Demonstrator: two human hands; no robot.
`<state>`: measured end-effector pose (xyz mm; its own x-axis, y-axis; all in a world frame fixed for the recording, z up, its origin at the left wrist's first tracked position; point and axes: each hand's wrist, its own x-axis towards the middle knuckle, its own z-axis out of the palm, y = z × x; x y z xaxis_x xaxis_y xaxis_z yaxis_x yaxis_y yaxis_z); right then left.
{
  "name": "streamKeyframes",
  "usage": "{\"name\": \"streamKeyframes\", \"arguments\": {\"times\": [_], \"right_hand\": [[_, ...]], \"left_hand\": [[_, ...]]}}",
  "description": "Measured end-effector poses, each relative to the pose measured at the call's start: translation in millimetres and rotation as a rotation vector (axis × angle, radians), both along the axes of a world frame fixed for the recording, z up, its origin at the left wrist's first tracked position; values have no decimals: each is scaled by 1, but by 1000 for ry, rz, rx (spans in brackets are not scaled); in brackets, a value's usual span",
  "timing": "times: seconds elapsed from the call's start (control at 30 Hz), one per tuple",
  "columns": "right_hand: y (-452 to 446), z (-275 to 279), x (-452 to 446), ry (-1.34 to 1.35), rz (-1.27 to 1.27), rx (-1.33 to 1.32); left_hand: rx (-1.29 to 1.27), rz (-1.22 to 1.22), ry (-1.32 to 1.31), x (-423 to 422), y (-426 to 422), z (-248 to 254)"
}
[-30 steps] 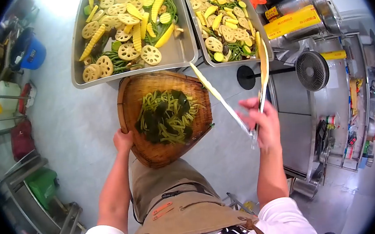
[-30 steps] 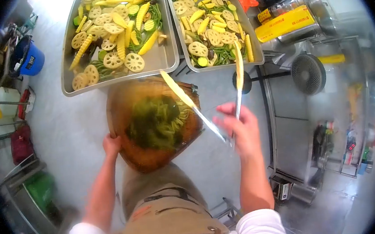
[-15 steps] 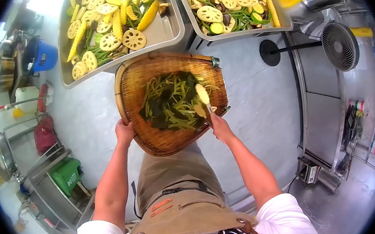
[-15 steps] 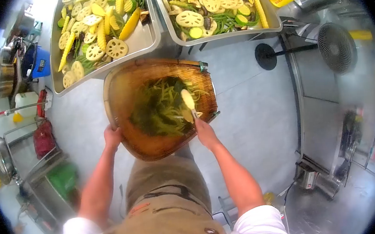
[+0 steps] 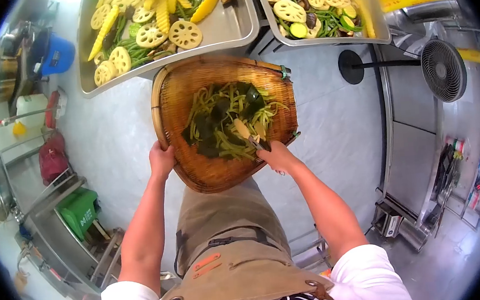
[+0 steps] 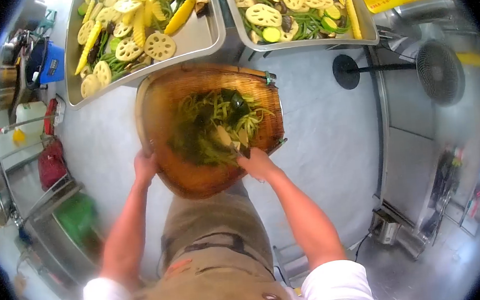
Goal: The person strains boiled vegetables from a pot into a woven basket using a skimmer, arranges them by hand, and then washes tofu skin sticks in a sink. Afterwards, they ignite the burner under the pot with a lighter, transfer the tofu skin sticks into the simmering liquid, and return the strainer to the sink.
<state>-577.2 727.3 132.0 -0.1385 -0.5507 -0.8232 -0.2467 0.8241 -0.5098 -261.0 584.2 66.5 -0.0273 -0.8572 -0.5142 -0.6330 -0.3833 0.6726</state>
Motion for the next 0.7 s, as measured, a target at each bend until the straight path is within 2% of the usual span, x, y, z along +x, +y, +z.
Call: {"name": "streamKeyframes", "arguments": {"times": [0.03,0.1,0.13,0.17,0.23,0.33,0.4,0.5,0.6,0.7], "right_hand": [[-11,10,4,-90,-18,74],[-18,-38,22,-34,-92,89],[-33,-44,35,-12,-130,94],[-49,-50,40,-179,-139,101],[-77,-43,61,-130,-71,-46],[-109,-61,84,39,122,-132],[-128,-57,98,122,214,-175],[-143,-22,104,48,202,-235],[-119,-37,92,41,231,-353],[-113,-7,60,167,501,-185]], "left_hand": [[-34,-17,0,-1,1,4],[41,-34,-12,0,-2,6],[75,-44,-23,2,-4,6],[73,-39,2,4,-7,6],[84,-39,51,4,-6,8],[231,-20,-4,-4,-13,24],[193,-26,-23,-5,-13,22],[194,-28,-46,-8,-15,29],[167,-30,-28,-5,-12,24],[120,-42,-32,-2,-14,19]]}}
